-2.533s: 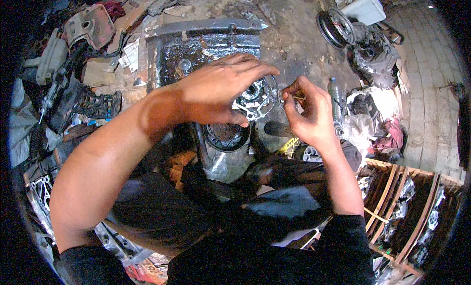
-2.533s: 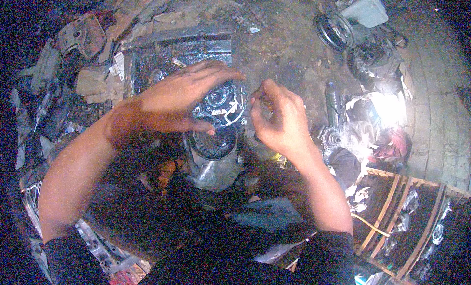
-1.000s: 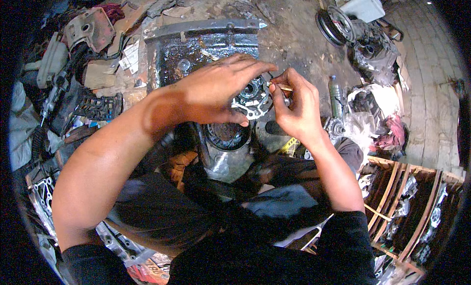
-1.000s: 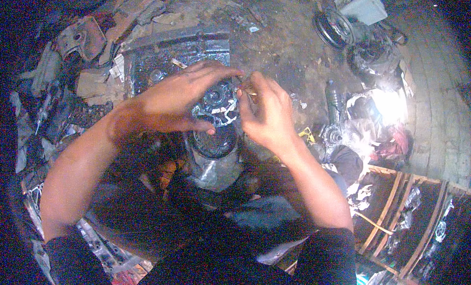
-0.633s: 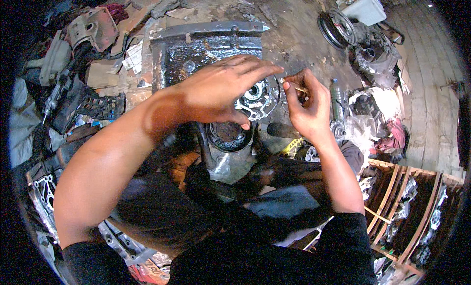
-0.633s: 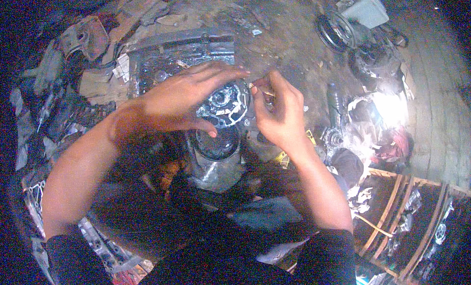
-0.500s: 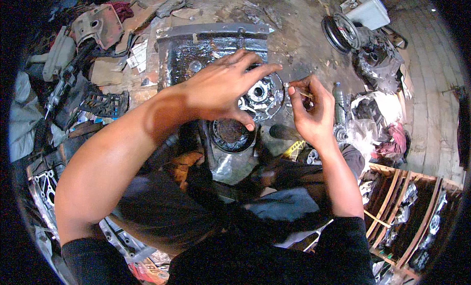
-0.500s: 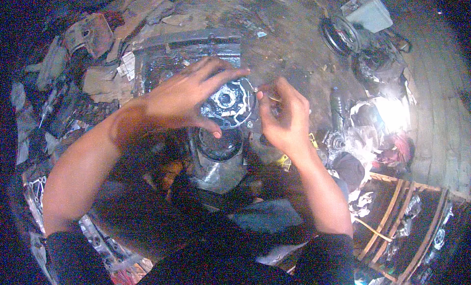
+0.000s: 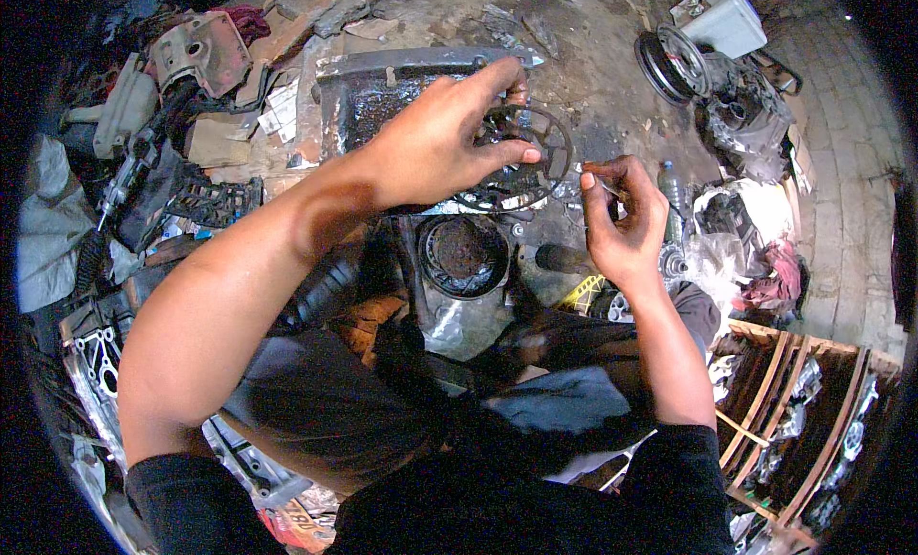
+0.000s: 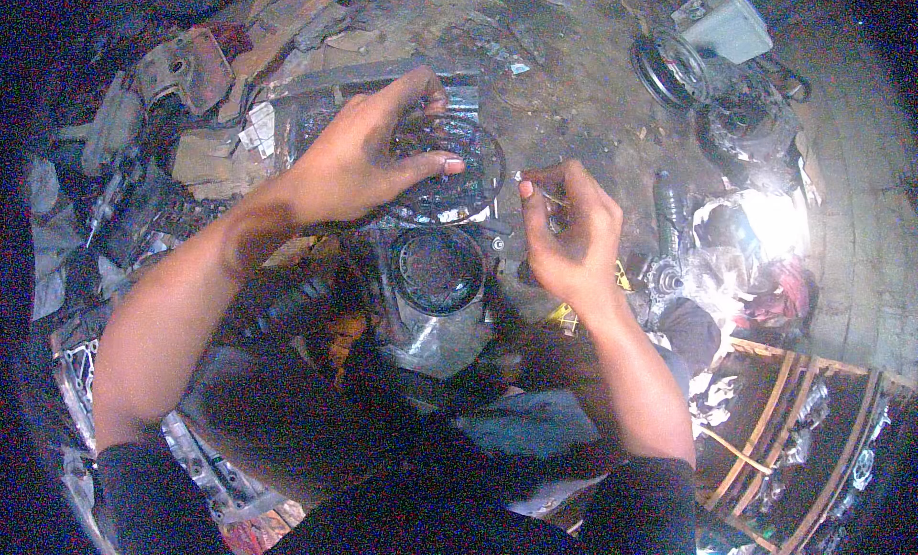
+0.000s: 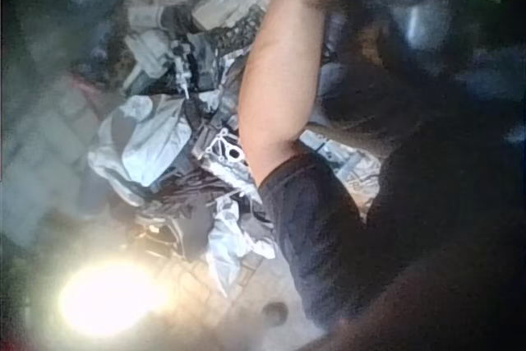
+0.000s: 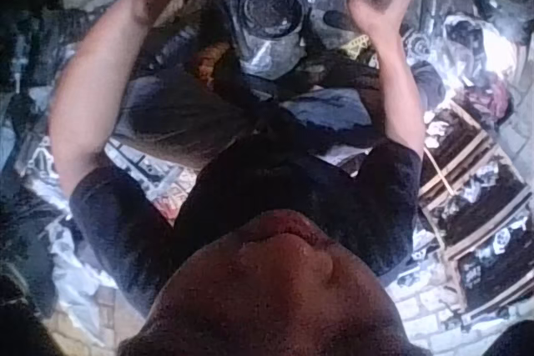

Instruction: The person sits on the floor and uses a small tool to scrape and clean a circular mechanical component. They repeatedly wipe the part with a cloth and continue scraping different areas of the component's surface.

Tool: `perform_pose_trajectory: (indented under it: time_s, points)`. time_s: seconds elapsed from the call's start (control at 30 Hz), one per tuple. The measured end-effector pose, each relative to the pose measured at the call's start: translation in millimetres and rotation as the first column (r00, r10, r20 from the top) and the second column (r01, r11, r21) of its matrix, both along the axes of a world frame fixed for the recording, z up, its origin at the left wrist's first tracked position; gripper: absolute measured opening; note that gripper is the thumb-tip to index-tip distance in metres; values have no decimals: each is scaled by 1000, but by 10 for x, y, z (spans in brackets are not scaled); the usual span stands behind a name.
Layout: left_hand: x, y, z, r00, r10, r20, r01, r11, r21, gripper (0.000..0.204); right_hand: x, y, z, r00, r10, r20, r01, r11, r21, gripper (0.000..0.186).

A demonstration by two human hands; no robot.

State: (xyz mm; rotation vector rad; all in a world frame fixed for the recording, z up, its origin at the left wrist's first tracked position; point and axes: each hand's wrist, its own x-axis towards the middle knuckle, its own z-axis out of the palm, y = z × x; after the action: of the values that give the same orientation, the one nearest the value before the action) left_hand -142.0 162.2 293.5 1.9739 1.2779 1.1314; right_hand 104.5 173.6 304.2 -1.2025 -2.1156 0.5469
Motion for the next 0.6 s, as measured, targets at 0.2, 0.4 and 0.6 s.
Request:
perform_pose_trajectory:
  time_s: [0.2, 0.4, 0.6]
  points:
    - [24, -40, 50, 997, -2, -83, -9, 992, -128, 52, 6, -21, -3, 1000, 20, -12, -19, 999, 46, 5]
    - [44, -66, 102, 994, -6, -109, -11, 988, -157, 53, 14, -112, -61, 990, 138, 2, -137, 984, 114, 5]
    - [130, -107, -69, 980, 129, 154, -151, 978, 141, 46, -106, -236, -95, 966, 253, -55, -245, 962, 119, 11]
